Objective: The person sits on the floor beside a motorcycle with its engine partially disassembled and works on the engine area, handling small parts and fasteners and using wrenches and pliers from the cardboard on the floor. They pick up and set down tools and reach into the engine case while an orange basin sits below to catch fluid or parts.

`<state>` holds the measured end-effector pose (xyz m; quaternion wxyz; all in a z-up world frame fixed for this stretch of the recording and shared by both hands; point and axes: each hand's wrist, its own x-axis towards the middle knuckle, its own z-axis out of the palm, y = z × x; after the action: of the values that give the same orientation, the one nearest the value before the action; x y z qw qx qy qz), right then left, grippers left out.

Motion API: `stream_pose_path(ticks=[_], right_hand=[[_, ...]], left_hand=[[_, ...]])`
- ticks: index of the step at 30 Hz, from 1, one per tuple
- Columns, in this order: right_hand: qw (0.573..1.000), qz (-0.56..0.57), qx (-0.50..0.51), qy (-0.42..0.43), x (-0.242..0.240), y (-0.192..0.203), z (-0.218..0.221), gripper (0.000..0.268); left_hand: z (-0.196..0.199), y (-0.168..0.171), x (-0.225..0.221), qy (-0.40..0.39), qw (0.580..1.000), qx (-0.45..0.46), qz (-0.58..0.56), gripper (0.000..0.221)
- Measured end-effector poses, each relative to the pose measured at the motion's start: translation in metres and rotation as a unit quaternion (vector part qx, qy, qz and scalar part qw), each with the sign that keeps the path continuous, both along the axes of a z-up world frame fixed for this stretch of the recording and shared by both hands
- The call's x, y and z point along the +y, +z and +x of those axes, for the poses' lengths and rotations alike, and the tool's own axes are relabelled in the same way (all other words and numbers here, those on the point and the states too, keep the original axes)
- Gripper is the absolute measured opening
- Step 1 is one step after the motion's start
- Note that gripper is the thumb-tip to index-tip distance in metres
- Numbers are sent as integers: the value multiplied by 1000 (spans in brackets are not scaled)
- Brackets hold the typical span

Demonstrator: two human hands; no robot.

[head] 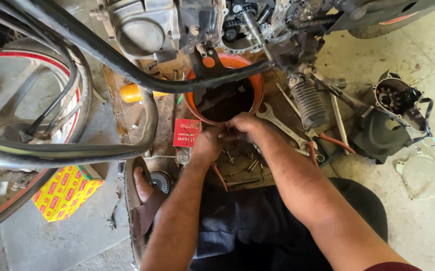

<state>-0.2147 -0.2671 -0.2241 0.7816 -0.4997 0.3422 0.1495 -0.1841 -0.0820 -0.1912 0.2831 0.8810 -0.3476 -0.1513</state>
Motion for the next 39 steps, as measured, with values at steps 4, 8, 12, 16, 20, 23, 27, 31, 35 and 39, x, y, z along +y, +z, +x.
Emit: stream_pose_path(ticks=[4,8,12,16,20,23,27,31,35,39], right_hand=[[989,-113,56,82,3,20,-13,15],[741,-480,137,449,14,15,-16,13],[667,-549,83,497,24,-7,-15,24],[667,-554,77,493,29,-44,-12,30],[650,-581,75,483,32,-37,-6,34],[652,-585,88,474,34,-19,-10,32],[659,-599,54,451,36,-11,-7,28],[609,-580,50,539,66,45,-4,21],[643,-557,31,525,84,59,-2,16],[649,-551,43,522,83,66,-5,17]], left_hand=[[19,-30,14,48,985,-55,-158,39],[36,-5,34,251,940,151,-177,36],[51,-6,55,425,744,295,-424,23],[65,-19,75,506,701,340,-370,19],[96,-56,84,425,599,386,-558,24],[119,-35,86,375,696,205,-577,20],[111,110,85,333,748,110,-563,23],[155,167,79,233,794,31,-561,26],[183,203,63,115,820,-93,-553,22],[194,204,63,107,839,-77,-528,17]])
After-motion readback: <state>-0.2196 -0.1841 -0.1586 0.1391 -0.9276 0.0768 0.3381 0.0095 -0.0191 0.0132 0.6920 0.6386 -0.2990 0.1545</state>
